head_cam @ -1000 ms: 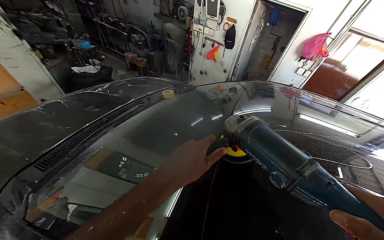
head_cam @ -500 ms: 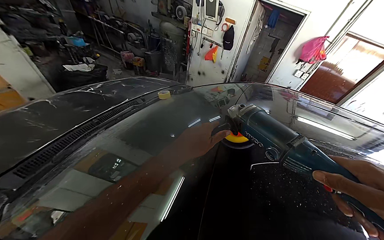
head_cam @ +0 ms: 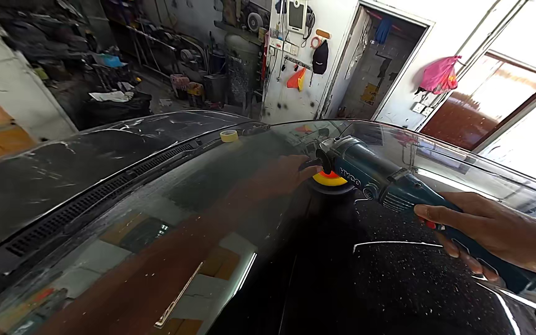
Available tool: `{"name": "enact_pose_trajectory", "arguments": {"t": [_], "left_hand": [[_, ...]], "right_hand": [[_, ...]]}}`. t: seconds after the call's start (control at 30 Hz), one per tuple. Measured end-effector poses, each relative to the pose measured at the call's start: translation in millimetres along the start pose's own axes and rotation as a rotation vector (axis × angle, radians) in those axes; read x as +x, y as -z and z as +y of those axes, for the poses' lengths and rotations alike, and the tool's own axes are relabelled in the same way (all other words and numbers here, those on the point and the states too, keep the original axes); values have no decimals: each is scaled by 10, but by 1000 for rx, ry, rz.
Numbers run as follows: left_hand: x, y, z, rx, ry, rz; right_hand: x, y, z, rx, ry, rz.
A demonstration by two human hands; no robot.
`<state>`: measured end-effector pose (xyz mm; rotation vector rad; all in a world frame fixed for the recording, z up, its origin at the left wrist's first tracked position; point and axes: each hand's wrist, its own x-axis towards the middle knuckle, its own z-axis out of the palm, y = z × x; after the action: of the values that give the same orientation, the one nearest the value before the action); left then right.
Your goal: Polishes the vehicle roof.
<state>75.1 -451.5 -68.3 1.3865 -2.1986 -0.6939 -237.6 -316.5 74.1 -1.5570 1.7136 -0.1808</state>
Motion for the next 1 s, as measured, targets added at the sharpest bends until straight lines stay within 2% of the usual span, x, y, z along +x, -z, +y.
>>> {"name": "enact_pose_trajectory", "arguments": {"t": [0.13,0.33,0.53,0.63,0.7,0.83,1.0], "left_hand": [[275,31,-84,-50,19,-13],[791,50,-287,18,-79,-1],[1196,60,-318,-8,-57,-24],[1365,63,-266,-4,6,-67],[1438,81,-163,87,33,-80],[1592,24,41,320,-100,-33],[1676,-142,211,364,-83,54]], "right_hand": [[233,96,-71,-52,-8,10],[590,224,-131,-39,-12,48],[870,366,-166,-33,0,96],[952,418,-150,-17,1,114],[967,442,-139,-18,-5,130],[847,508,-75,16,-30,127],[705,498,2,16,-16,135]]}}
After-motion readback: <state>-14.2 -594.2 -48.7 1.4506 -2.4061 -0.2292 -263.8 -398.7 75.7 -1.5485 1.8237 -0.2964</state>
